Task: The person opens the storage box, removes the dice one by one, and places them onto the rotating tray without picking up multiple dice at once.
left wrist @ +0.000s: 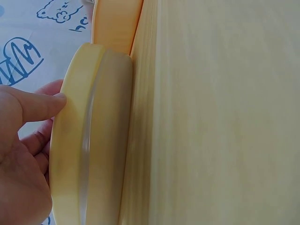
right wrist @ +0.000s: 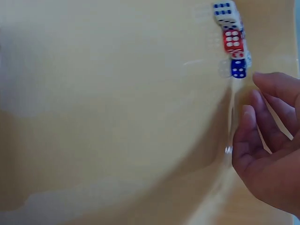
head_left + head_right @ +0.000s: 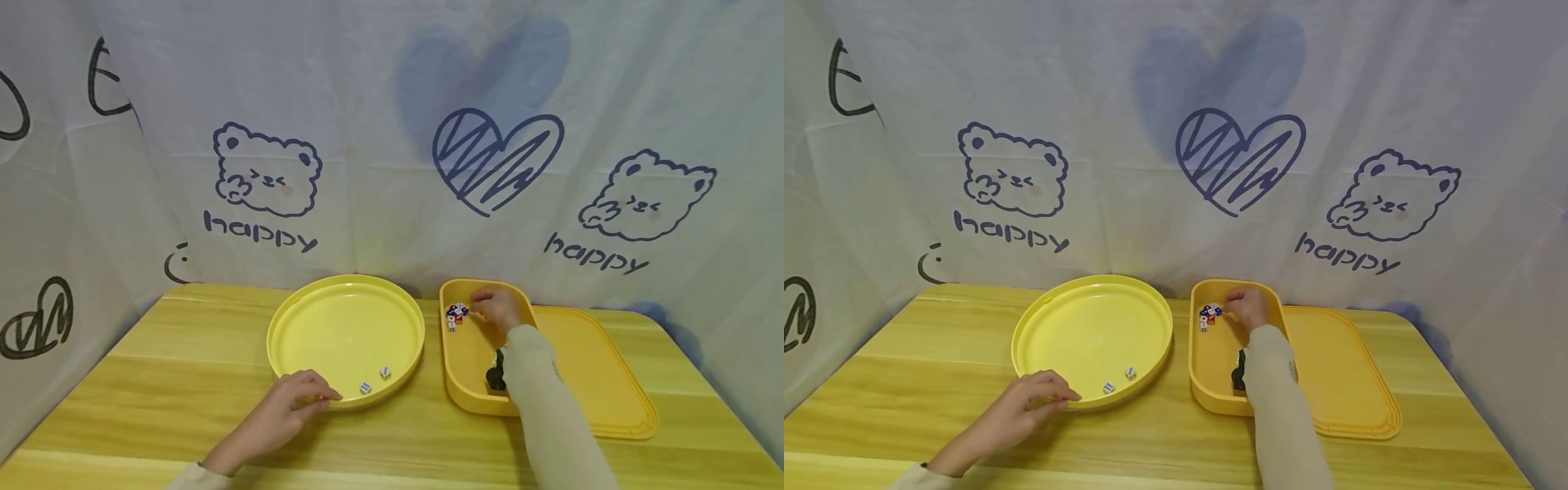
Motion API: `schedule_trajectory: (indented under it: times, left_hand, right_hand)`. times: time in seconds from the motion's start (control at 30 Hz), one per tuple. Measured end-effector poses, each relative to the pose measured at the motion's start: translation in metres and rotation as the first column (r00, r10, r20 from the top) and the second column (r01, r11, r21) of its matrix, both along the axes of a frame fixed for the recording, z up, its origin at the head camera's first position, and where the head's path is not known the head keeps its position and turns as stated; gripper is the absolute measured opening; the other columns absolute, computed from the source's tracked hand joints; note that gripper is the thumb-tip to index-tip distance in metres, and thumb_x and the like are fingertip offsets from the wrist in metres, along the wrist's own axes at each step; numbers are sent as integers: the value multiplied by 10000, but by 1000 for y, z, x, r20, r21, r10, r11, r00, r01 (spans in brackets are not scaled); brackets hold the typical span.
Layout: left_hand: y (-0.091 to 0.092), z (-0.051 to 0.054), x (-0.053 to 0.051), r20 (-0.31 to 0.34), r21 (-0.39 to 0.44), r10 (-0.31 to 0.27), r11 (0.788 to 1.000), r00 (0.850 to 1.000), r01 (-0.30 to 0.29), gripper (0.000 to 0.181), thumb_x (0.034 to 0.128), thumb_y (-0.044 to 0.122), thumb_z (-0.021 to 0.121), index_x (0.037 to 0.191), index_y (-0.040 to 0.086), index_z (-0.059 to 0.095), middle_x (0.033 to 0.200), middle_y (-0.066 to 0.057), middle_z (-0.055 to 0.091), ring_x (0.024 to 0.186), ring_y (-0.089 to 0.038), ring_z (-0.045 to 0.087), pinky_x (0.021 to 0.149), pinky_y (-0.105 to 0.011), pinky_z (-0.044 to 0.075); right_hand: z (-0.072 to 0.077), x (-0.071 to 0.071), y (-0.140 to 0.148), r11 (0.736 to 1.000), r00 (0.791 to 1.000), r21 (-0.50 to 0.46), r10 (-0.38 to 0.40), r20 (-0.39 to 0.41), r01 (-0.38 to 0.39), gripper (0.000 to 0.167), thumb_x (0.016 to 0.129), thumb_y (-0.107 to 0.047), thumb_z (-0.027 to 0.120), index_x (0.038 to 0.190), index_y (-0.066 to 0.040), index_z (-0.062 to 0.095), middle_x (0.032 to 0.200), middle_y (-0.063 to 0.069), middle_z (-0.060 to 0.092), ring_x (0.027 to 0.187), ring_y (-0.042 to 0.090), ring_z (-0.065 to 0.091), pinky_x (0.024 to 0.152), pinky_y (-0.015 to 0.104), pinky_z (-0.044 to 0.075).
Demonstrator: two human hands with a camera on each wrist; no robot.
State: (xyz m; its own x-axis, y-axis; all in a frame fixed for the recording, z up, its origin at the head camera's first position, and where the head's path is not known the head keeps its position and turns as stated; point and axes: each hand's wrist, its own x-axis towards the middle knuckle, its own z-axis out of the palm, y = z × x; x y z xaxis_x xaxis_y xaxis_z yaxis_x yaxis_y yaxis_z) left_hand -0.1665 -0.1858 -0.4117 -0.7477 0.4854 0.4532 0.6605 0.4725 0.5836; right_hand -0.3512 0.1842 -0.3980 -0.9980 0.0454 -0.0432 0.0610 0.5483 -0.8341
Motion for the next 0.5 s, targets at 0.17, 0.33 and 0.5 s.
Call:
schedule_trajectory:
  times: [0.17, 0.33, 0.5]
  left_hand:
    - [0, 3, 0, 30, -13, 18, 1000, 999, -18, 195, 852, 24, 694, 993, 150, 739, 936, 103, 639, 854, -71, 559, 764, -318, 433]
    - [0, 5, 2, 69, -40, 46, 998, 997, -43, 193, 859, 40, 690, 1001, 161, 739, 942, 126, 626, 874, -69, 551, 808, -358, 417]
    - [0, 5, 2, 52, -24, 31, 999, 998, -29, 195, 856, 28, 688, 999, 150, 737, 941, 113, 636, 873, -80, 562, 794, -344, 432]
  right_hand:
    - [-4, -1, -2, 996, 999, 77, 41, -16, -39, 253, 842, -10, 695, 1070, 95, 678, 1080, 209, 665, 863, 273, 546, 720, 304, 452]
    - [-6, -2, -7, 986, 998, 158, 58, -31, -53, 252, 799, -16, 717, 1028, 88, 697, 1065, 201, 674, 935, 302, 572, 795, 338, 475]
    - [-8, -4, -11, 971, 997, 233, 70, -39, -59, 229, 778, -16, 737, 982, 83, 710, 987, 190, 691, 890, 296, 584, 817, 377, 486]
